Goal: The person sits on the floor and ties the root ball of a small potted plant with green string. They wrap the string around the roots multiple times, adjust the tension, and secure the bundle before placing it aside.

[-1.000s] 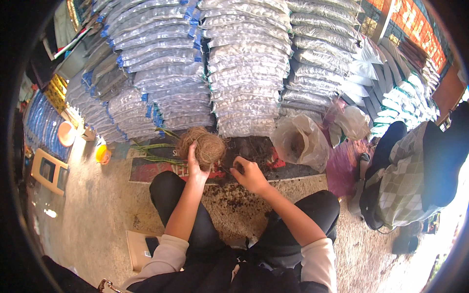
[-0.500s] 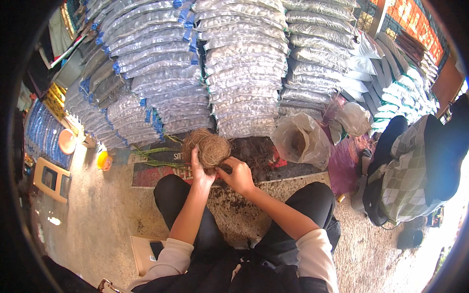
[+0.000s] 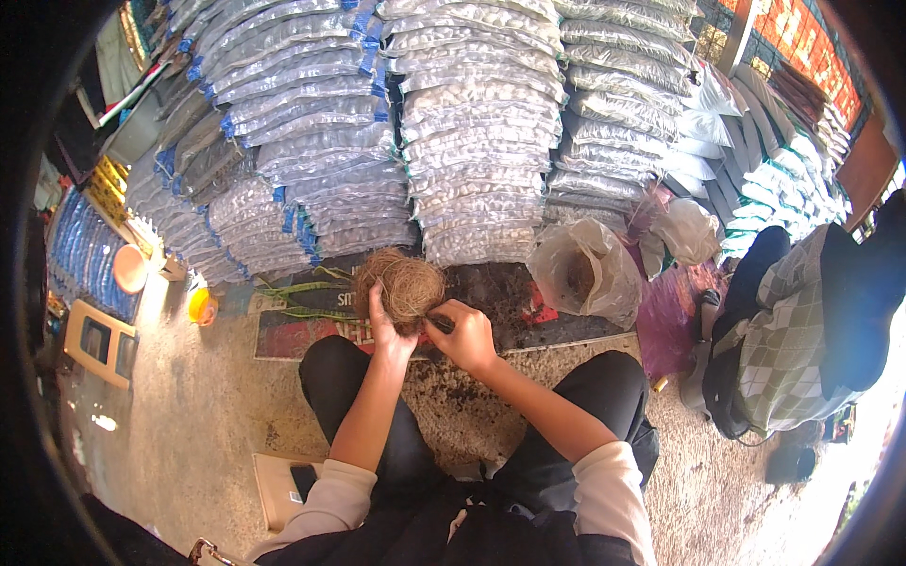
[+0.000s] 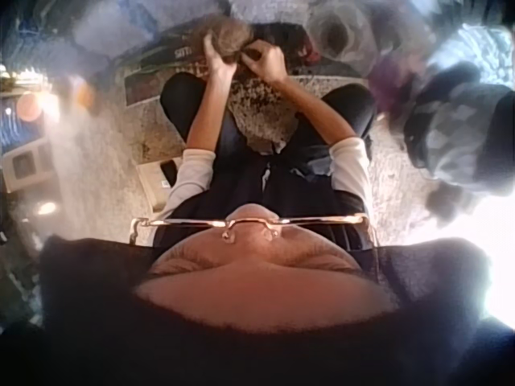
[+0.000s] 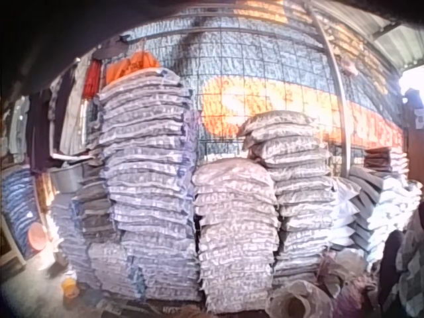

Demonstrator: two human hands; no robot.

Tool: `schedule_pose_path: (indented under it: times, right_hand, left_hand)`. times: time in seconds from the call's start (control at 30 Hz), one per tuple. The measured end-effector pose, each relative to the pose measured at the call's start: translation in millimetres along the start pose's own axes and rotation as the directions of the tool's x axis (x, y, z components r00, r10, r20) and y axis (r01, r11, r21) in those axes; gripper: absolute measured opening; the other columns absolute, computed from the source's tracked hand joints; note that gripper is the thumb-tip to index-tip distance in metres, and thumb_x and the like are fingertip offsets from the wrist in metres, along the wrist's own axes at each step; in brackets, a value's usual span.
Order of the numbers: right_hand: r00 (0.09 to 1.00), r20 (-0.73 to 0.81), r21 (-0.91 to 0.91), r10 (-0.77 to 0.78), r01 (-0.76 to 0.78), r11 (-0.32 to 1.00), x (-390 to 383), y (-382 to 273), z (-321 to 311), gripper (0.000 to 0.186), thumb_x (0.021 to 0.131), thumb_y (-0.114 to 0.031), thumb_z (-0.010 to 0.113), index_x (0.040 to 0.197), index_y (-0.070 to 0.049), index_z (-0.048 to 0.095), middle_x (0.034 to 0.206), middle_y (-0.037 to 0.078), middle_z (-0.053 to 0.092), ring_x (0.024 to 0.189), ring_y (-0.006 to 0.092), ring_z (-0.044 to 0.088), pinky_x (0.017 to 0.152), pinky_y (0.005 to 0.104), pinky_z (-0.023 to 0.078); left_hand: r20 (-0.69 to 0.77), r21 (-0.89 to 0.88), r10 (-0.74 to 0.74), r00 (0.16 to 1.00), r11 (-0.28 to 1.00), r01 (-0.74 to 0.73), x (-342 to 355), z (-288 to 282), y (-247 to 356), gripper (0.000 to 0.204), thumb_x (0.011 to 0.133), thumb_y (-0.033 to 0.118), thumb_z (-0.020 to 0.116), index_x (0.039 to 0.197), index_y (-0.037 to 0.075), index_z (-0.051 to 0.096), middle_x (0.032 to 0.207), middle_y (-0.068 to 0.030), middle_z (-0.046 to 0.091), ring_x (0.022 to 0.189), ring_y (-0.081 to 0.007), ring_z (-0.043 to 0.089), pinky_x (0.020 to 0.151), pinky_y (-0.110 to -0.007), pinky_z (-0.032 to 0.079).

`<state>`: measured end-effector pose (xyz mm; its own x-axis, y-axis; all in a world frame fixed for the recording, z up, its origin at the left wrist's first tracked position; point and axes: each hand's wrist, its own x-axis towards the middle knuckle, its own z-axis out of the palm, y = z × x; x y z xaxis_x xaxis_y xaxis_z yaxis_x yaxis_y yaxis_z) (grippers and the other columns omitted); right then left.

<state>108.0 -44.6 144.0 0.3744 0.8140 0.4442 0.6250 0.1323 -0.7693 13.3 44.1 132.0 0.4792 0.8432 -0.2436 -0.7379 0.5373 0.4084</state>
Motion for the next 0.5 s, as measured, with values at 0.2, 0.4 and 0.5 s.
schedule_pose_path:
  times: [0.2, 0.4, 0.5]
  right_hand:
    - [1.0, -0.007, -0.013, -0.028, 0.028, 1.0, 0.7, -3.7, -1.2, 0.018, 0.065, -0.016, 0.068, 0.076, -0.002, 0.063, 0.077, 0.008, 0.061, 0.066, 0.0276, 0.06, 0.058, 0.0325, 0.048]
    - [0.999, -0.02, -0.01, -0.025, 0.025, 1.0, 2.1, 1.1, 2.2, 0.017, 0.065, -0.015, 0.068, 0.075, -0.003, 0.062, 0.077, 0.009, 0.061, 0.067, 0.0286, 0.059, 0.058, 0.0332, 0.047]
    - [1.0, -0.019, -0.027, -0.022, 0.021, 0.999, 2.6, 0.2, 0.5, 0.016, 0.065, -0.014, 0.067, 0.074, -0.002, 0.061, 0.076, 0.009, 0.06, 0.067, 0.0288, 0.059, 0.058, 0.0334, 0.047]
  left_hand:
    - [-0.027, -0.017, 0.009, 1.0, 1.0, -0.01, -2.9, 3.0, -2.2, 0.047, 0.08, 0.041, 0.052, 0.111, 0.007, 0.046, 0.104, -0.0051, 0.053, 0.095, -0.0202, 0.053, 0.081, -0.037, 0.045]
    - [-0.043, -0.006, 0.007, 0.999, 1.0, -0.008, -1.7, 3.4, -6.2, 0.045, 0.082, 0.042, 0.047, 0.111, 0.008, 0.047, 0.106, -0.0061, 0.054, 0.096, -0.0219, 0.053, 0.083, -0.038, 0.044]
    - [-0.01, -0.024, 0.005, 1.0, 1.0, -0.005, -0.6, 2.5, -5.8, 0.045, 0.081, 0.041, 0.05, 0.111, 0.007, 0.047, 0.104, -0.0056, 0.054, 0.095, -0.0212, 0.054, 0.08, -0.037, 0.045]
